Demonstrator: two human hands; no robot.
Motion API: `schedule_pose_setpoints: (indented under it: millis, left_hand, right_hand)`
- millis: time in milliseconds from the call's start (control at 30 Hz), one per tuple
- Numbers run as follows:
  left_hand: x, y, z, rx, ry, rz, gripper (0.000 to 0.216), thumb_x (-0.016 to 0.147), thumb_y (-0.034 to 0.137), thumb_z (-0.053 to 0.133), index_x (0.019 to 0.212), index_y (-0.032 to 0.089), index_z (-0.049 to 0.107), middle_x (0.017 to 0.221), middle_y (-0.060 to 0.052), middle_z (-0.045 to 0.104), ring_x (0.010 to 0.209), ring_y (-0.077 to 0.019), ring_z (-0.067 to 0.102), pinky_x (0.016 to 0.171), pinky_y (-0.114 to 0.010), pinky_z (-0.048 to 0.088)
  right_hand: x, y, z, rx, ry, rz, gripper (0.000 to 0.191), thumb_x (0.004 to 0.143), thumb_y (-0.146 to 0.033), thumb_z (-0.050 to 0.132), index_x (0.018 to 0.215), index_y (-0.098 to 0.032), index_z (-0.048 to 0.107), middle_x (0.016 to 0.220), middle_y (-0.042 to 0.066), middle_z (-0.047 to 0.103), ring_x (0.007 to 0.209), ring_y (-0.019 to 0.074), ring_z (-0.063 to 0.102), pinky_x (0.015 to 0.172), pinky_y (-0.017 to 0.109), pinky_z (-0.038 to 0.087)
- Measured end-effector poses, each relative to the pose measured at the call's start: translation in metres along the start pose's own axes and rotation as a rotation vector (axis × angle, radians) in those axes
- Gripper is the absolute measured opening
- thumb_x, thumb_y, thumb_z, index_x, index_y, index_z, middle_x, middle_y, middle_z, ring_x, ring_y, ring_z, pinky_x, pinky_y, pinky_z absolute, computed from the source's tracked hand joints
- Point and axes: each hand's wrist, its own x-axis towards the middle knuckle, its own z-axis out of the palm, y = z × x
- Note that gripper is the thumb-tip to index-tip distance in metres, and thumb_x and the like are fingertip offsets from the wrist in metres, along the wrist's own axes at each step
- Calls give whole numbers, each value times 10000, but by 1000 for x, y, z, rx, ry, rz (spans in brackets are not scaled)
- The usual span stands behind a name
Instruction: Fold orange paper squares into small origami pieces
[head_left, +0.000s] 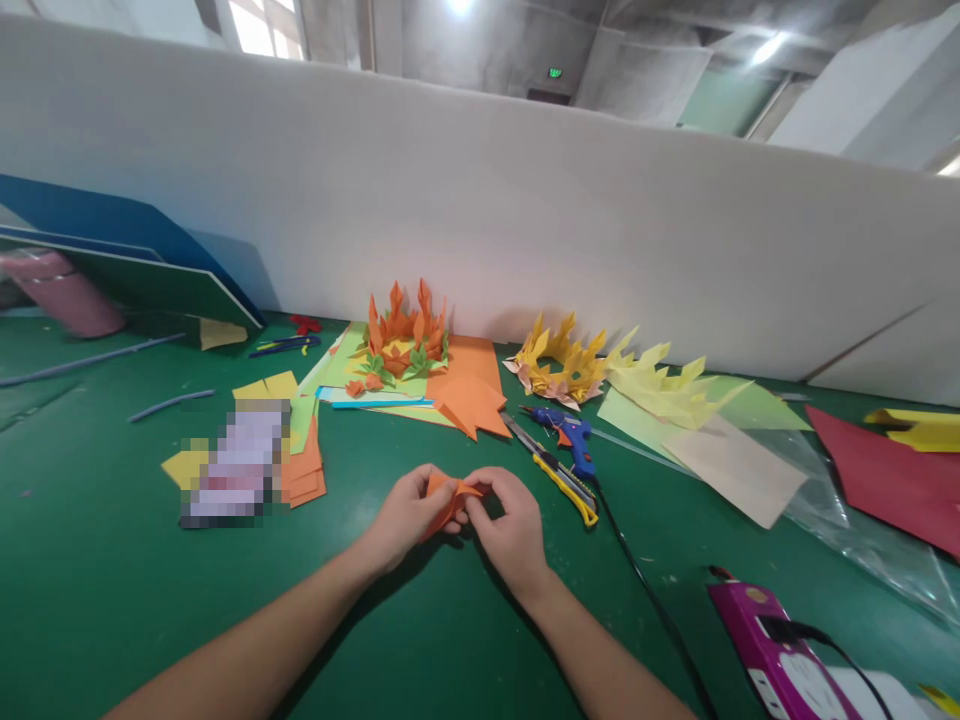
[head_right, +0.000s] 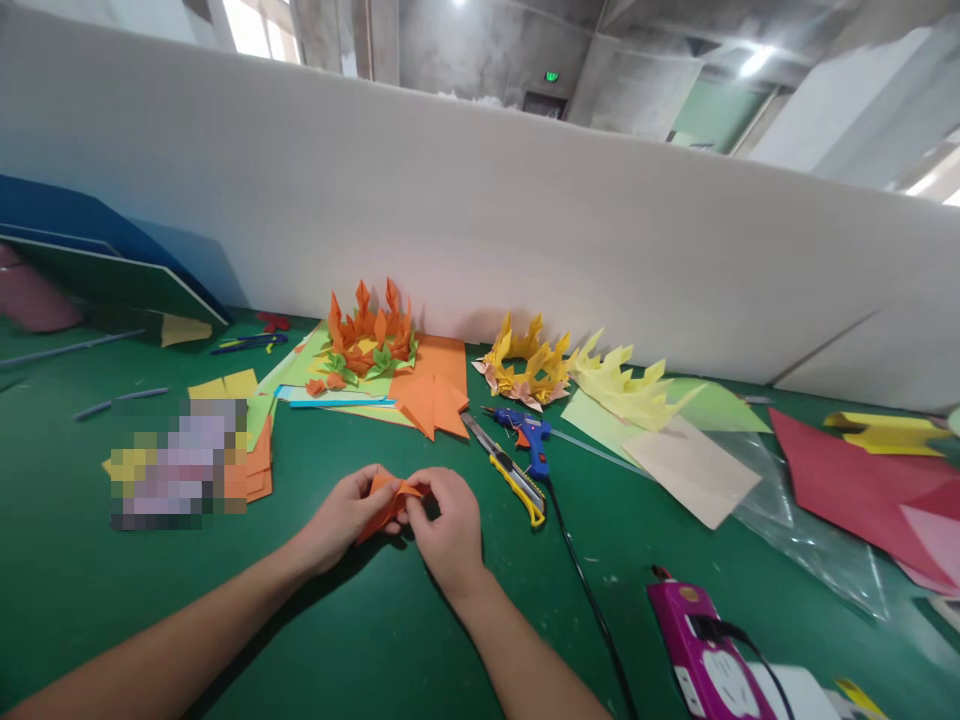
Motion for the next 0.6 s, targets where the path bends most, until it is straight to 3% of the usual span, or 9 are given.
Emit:
schedule_pose_setpoints:
  millis: [233,600]
  left_hand:
    - [1,3,-1,15,-78,6,305,626,389,697,695,134,546,517,13,618,470,-80,570,456,-175,455]
    - [-2,4,0,-25,-57,32,331,600,413,704,623,157,495,521,20,610,475,-86,561,511,-204,454]
  right_hand:
    - [2,3,-1,8,13,-51,116,740,-126,521,742,-201,610,708,21,662,662,166,605,640,281,487]
    - [2,2,1,67,27,4,136,733,-117,521,774,-197,622,736,31,671,682,170,615,637,286,500]
